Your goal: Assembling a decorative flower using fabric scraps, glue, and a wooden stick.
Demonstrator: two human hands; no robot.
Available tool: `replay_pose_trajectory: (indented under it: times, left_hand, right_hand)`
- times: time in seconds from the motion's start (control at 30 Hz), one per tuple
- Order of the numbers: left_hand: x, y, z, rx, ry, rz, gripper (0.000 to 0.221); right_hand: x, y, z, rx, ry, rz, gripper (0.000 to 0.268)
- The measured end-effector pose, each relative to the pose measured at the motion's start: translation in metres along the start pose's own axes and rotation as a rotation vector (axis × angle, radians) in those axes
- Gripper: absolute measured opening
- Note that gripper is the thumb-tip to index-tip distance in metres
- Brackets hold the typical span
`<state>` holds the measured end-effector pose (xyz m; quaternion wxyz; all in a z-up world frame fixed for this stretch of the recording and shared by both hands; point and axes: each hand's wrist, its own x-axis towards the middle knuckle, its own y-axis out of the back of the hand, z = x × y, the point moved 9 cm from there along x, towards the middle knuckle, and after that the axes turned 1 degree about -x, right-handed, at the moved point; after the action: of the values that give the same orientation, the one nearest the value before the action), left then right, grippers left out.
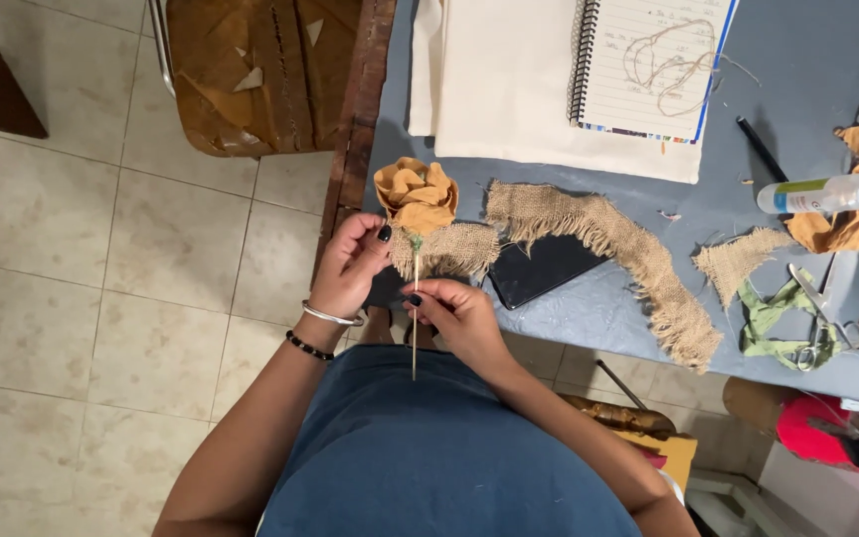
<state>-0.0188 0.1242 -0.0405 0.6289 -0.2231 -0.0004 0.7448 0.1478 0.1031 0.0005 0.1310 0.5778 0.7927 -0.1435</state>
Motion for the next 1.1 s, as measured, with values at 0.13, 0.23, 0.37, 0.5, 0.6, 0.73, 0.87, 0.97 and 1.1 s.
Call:
replay_pose_trajectory:
  times: [0.13, 0.23, 0.37, 0.5, 0.6, 0.73, 0.87, 0.97, 1.1]
  left_hand:
    - [0.004, 0.000, -0.008, -0.127, 0.006, 0.051, 0.018]
    - [0.001, -0.005, 0.001, -0.205, 0.048, 0.080, 0.016]
    - [-0.008, -0.018, 0.016, -0.447, 0.196, 0.114, 0.020]
    - [-0.006, -0.009, -0.014, -0.442, 0.186, 0.075, 0.027]
    - [-0.005, -0.008, -0.020, -0.435, 0.211, 0.101, 0.025]
    - [-0.004, -0.003, -0.034, -0.403, 0.246, 0.145, 0.025]
    - [-0.003, 0.000, -0.050, -0.366, 0.222, 0.159, 0.017]
    - [-0.007, -0.007, -0.043, -0.346, 0.197, 0.159, 0.015]
    - [-0.012, -0.016, -0.020, -0.310, 0.143, 0.113, 0.014]
  right_hand:
    - [0.004, 0.000, 0.002, 0.005, 0.006, -0.002, 0.016]
    - [0.004, 0.000, 0.005, 0.016, 0.006, 0.004, 0.016]
    - [0.005, 0.000, 0.006, 0.006, 0.022, 0.020, 0.016]
    - [0.005, -0.004, 0.001, 0.012, 0.030, 0.008, 0.017]
    - [0.004, -0.007, -0.003, -0.004, 0.050, -0.001, 0.016]
    - [0.003, -0.011, -0.011, -0.060, 0.092, -0.010, 0.016]
    - [0.001, -0.014, -0.018, -0.128, 0.106, -0.005, 0.017]
    - [0.002, -0.012, -0.014, -0.171, 0.114, -0.001, 0.016]
    - [0.001, -0.010, -0.007, -0.195, 0.120, 0.023, 0.016]
